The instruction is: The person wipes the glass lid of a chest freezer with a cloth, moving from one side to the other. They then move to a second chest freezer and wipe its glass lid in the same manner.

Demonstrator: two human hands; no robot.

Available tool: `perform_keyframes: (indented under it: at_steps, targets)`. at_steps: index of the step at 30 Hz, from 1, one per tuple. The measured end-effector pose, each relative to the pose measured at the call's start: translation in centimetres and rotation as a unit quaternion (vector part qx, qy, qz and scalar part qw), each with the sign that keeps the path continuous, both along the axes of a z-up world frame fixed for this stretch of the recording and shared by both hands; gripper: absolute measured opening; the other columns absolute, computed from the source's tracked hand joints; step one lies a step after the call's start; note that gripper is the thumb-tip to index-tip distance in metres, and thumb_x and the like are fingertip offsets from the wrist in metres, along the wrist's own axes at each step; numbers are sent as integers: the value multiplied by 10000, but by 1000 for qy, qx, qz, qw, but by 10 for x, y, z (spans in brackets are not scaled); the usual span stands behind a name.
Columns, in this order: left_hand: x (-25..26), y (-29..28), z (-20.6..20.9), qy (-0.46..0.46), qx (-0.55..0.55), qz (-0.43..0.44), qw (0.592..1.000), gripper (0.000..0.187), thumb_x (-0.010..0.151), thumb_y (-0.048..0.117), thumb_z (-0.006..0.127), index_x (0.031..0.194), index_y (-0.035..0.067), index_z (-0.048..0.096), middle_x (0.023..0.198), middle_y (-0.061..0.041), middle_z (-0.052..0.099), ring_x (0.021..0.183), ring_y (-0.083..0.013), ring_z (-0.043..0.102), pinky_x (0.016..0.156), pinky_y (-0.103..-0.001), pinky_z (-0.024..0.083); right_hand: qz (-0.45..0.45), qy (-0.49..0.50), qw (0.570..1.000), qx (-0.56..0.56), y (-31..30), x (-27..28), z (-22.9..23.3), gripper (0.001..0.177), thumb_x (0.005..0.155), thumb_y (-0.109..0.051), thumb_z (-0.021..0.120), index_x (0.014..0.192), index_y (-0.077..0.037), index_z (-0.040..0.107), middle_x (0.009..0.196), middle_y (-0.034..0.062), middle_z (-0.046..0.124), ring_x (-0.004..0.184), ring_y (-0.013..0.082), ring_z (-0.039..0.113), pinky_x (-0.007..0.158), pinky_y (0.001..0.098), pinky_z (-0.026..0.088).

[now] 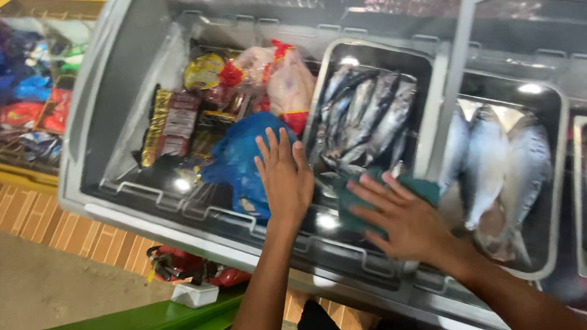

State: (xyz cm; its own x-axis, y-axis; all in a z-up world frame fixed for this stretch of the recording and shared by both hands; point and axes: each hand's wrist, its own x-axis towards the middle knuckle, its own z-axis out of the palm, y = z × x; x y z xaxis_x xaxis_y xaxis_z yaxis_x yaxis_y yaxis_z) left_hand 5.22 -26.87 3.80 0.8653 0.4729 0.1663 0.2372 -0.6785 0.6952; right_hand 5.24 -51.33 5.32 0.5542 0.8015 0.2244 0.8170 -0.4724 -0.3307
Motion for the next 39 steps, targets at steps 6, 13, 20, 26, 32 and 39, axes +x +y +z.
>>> perform_keyframes:
  at_steps: [6,13,20,26,32,39]
  targets:
    - [1,-35,7,-17,-3,-30,999,598,1073,393,376,1532,15,441,1640,-246,311,1554,-448,164,1233,-589,114,-40,-40,998,30,-57,28,1,611,887,-281,723,1466,-191,549,1600,182,429,1494,315,365,1218,536,285]
    - [-5,-44,4,-9,20,-34,999,584,1078,380,384,1525,9,450,1639,-244,314,1557,-444,168,1237,-585,117,-303,5,953,4,-141,116,12,486,1027,-264,478,1495,-146,535,1392,218,606,1244,398,568,1023,567,457]
    - [-15,-58,3,3,11,-50,999,571,1080,361,384,1524,6,445,1660,-226,288,1571,-421,139,1243,-567,99,-465,-206,858,72,-236,148,-11,386,1101,-250,580,1378,16,622,1261,319,621,1128,481,566,955,613,431]
    - [9,-95,4,-23,29,-119,992,569,1080,377,374,1523,33,468,1659,-225,299,1568,-405,166,1248,-554,121,-310,-190,925,112,-102,30,-54,626,909,-131,622,1482,41,438,1373,328,584,1206,434,596,1005,545,481]
    - [27,-122,13,-48,45,-205,976,554,1087,353,414,1530,23,459,1671,-214,264,1569,-418,140,1249,-567,109,-299,-158,933,123,-165,-17,-41,474,973,-37,552,1441,-103,514,1460,222,573,1341,402,579,1158,556,458]
    - [3,-134,29,-59,-13,-226,972,573,1076,280,419,1601,57,358,1699,-198,212,1582,-428,112,1244,-565,106,-605,-207,769,20,-332,10,-30,518,1070,-207,552,1546,-18,472,1506,248,553,1378,457,529,1141,564,402]
